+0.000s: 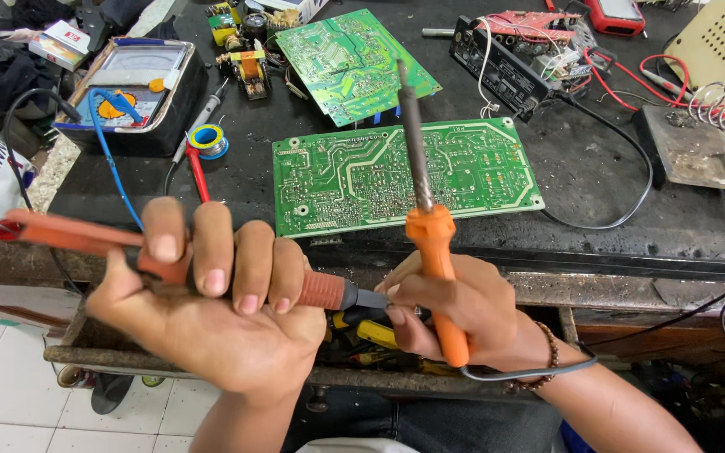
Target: The person uses a soldering iron and solder wire to work on a green circuit board. They apply solder to various points on the board, occasionally using a desoldering pump to remove excess solder. The person also handles a multimeter probe and a roll of solder wire during the process.
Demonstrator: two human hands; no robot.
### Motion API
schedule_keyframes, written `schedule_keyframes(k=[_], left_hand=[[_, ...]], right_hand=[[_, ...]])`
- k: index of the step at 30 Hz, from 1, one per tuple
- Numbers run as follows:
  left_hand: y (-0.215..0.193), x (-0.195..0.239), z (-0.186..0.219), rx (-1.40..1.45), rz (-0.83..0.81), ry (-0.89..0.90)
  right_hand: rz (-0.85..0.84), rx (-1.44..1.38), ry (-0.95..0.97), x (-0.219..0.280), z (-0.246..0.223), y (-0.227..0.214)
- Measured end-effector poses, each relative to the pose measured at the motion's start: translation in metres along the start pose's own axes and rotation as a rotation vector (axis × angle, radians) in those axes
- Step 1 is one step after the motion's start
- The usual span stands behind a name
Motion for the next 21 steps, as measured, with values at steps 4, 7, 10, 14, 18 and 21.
schedule_keyframes(k=[4, 7, 10, 14, 18, 21], left_hand=[[0.026, 0.016, 0.019, -0.044, -0.310, 0.183], [0.023, 0.012, 0.023, -0.058, -0.319, 0.216], [0.022, 0.009, 0.046, -0.173, -0.368, 0.416], [0.002, -0.001, 0.038, -0.058, -0.250, 0.184], [-0.031, -0.016, 0.033, 0.127, -0.105, 0.100], [-0.016, -0.023, 0.037, -0.154, 0.026, 0.104]], right_hand=[[0.132, -0.175, 0.159, -0.012, 0.000, -0.004], [0.176, 0.011, 0.167, -0.003, -0.001, 0.001], [0.084, -0.072, -0.118, -0.004, -0.027, 0.012], [0.292, -0.185, 0.031, -0.003, -0.007, -0.024], [0.391, -0.038, -0.025, -0.007, -0.012, -0.047], [0.374, 0.019, 0.237, -0.006, 0.010, -0.053]])
Point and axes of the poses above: each hand's wrist, its own x-axis away from the middle knuckle, its own y-axis out of the palm, z = x × y, the point moved 10 cm from there along -x, towards the middle knuckle, and after that the axes turned 8 degrees about -x, right-handed, at the moved point
